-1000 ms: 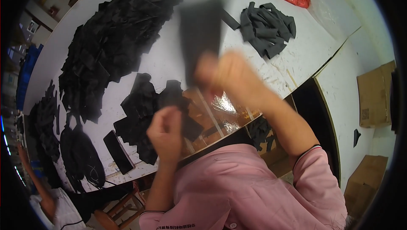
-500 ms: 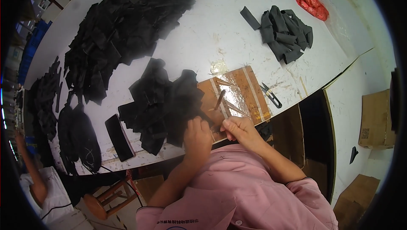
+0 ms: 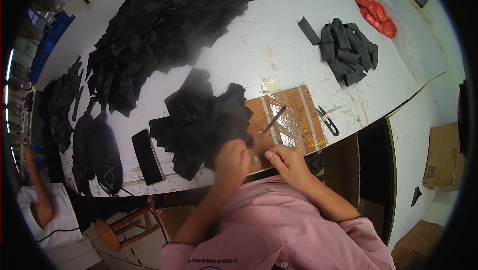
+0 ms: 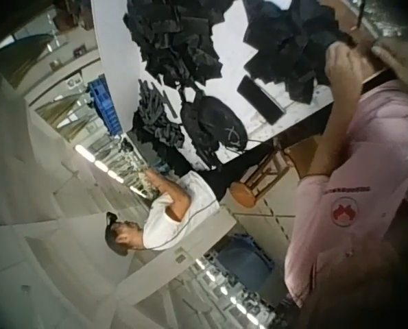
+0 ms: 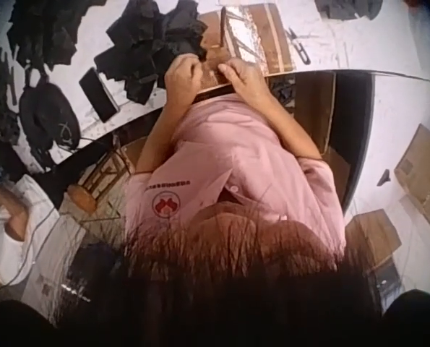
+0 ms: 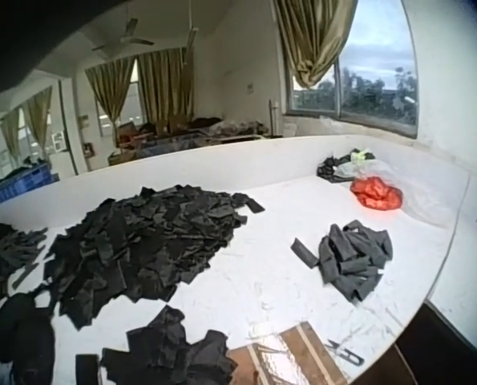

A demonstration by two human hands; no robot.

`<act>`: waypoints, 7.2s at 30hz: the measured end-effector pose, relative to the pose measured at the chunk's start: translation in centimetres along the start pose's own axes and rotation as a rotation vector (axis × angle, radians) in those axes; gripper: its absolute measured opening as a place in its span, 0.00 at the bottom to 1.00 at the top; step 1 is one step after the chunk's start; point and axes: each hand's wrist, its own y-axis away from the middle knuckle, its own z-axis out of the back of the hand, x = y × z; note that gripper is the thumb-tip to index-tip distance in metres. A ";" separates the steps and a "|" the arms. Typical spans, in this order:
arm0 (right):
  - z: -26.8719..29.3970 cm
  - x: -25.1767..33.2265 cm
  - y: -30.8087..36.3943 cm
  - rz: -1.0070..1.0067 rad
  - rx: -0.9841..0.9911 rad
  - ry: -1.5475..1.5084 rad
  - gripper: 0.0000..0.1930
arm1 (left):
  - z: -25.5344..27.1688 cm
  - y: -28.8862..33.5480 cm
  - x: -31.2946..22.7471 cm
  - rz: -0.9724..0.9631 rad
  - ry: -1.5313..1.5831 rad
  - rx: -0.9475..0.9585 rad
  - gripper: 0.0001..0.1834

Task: Inspecting and sorting small black fabric components at a workbench in a factory setting.

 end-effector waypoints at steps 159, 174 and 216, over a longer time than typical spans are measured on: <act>-3.8 3.5 -1.1 -0.015 -0.116 -0.607 0.03 | 5.8 -0.3 -1.5 0.681 1.580 0.179 0.15; -2.8 3.9 -1.4 -0.092 0.175 -0.802 0.08 | 3.5 -0.3 -3.3 0.443 1.056 -0.387 0.10; 8.0 11.8 -4.7 -0.074 0.227 -0.603 0.12 | 8.5 -9.3 -8.6 0.804 2.341 0.330 0.13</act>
